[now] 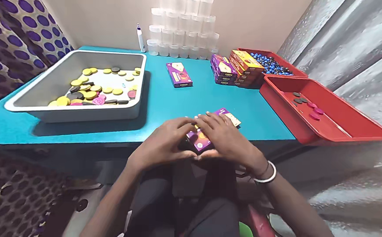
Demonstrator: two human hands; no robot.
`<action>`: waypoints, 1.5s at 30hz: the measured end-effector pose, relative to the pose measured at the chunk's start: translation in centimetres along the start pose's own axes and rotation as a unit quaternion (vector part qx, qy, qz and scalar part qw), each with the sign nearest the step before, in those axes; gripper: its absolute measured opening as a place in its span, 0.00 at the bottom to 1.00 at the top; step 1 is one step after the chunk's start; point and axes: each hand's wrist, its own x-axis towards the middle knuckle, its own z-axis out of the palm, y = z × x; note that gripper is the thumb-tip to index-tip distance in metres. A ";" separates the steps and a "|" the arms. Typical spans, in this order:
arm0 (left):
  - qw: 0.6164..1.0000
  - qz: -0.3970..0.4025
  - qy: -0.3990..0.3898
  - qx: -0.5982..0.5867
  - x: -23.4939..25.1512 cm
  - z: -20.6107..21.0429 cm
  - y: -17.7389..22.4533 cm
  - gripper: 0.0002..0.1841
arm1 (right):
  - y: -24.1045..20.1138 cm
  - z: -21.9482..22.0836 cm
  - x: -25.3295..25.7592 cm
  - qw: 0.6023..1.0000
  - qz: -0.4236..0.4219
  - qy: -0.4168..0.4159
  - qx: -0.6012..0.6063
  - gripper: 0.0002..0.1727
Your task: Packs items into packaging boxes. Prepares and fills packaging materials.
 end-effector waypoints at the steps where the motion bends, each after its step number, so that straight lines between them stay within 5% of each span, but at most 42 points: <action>1: 0.999 -0.042 0.008 0.024 -0.5 0.1 0.2 0.45 | 0.4 0.0 0.7 1.000 -0.003 -0.008 -0.008 0.60; 3: 0.993 -0.096 0.046 0.051 -1.3 0.7 0.5 0.51 | 0.5 0.0 1.7 1.000 0.000 -0.017 -0.014 0.60; 7: 0.968 -0.126 0.197 0.092 -1.7 3.0 1.1 0.41 | 0.0 0.4 2.2 1.000 0.020 0.005 0.001 0.56; 11: 0.958 -0.097 0.256 0.080 -1.8 3.4 0.7 0.40 | 0.2 -0.1 1.9 0.998 0.008 0.024 0.052 0.62; 18: 0.952 -0.091 0.286 0.058 -2.2 3.4 0.9 0.38 | -0.1 -0.6 2.4 0.992 0.008 0.023 0.122 0.64; 25: 0.962 -0.123 0.245 0.014 -3.0 2.7 1.7 0.47 | -0.2 -1.2 3.3 0.980 0.026 0.026 0.193 0.63; 37: 0.932 -0.172 0.316 0.036 -5.1 1.4 2.0 0.40 | -4.7 -1.3 6.8 0.962 0.077 0.042 0.260 0.62; 40: 0.915 -0.179 0.362 0.026 -6.1 1.4 1.5 0.40 | -5.2 -1.3 7.3 0.956 0.085 0.057 0.276 0.59; 45: 0.918 -0.203 0.328 0.089 -7.1 1.3 1.1 0.41 | -1.7 -2.6 8.5 0.939 0.149 0.112 0.288 0.49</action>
